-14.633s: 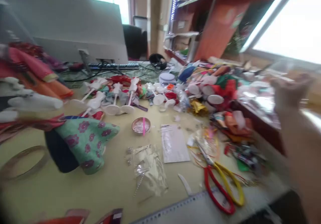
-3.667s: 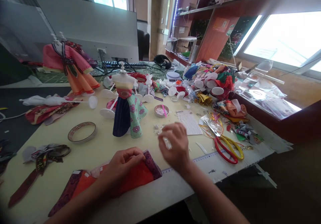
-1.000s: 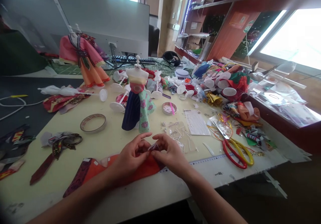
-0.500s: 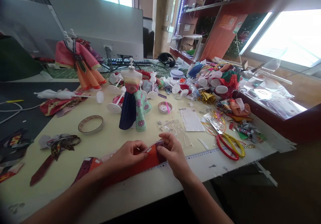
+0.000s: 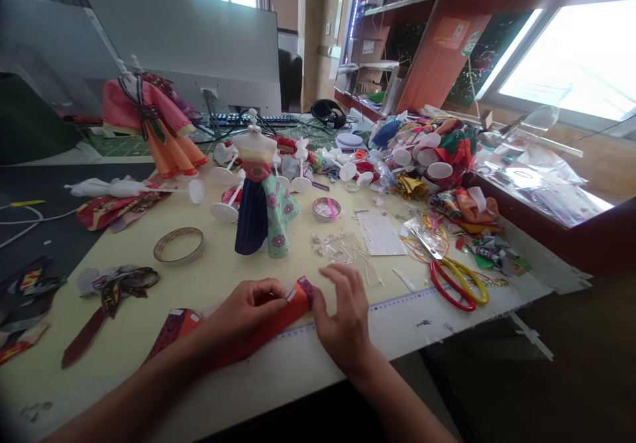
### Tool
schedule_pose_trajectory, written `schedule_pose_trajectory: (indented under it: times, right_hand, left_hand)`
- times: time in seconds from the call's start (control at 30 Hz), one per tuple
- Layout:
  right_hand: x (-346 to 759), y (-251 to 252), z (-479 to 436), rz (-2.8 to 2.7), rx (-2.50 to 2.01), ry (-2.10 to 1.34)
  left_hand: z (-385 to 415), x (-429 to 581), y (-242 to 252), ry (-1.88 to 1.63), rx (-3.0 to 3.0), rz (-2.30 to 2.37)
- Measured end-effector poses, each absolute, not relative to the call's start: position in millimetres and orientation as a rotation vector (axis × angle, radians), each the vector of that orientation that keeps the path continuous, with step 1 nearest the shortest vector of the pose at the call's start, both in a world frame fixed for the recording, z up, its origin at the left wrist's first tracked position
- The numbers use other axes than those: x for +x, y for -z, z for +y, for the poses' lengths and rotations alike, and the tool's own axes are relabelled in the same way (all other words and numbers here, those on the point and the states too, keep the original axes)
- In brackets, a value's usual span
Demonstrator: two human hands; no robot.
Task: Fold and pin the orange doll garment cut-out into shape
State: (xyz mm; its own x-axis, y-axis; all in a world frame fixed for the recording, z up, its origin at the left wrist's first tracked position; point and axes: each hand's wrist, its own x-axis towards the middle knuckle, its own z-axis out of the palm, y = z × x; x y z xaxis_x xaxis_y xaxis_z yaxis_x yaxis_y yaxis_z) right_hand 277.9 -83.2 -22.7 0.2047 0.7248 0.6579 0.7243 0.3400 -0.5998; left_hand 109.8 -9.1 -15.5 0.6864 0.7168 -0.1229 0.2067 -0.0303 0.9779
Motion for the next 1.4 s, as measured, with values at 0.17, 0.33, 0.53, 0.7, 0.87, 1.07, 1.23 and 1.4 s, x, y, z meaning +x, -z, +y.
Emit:
schedule_pose_trajectory:
  times: [0.17,0.33,0.53,0.7,0.87,1.07,1.23,1.4]
  right_hand:
    - [259,20,-91,-1.853,-1.319,0.069]
    - [252,24,-86,-1.851,-1.361,0.065]
    - [254,24,-85,-1.853,-1.381,0.049]
    - [254,23,-85,-1.867,-1.393,0.047]
    - [255,22,-84,-1.869,-1.390,0.045]
    - [255,22,-84,-1.857,-1.433,-0.014]
    - [257,20,-82,-1.784,-1.475,-0.162]
    - [259,18,-81,-1.630,-1.534,-0.466]
  left_hand:
    - [-12,108,17,-0.548,1.594,0.749]
    - [-12,107,17,-0.582,1.671,0.756]
    - [-11,106,19,-0.613,1.812,0.764]
    - [-12,107,20,-0.645,1.937,0.769]
    - [-12,107,20,-0.663,1.977,0.747]
    - [-13,107,19,-0.644,1.956,0.761]
    - [-14,106,19,-0.577,1.881,0.780]
    - [-12,105,20,-0.546,1.689,0.749]
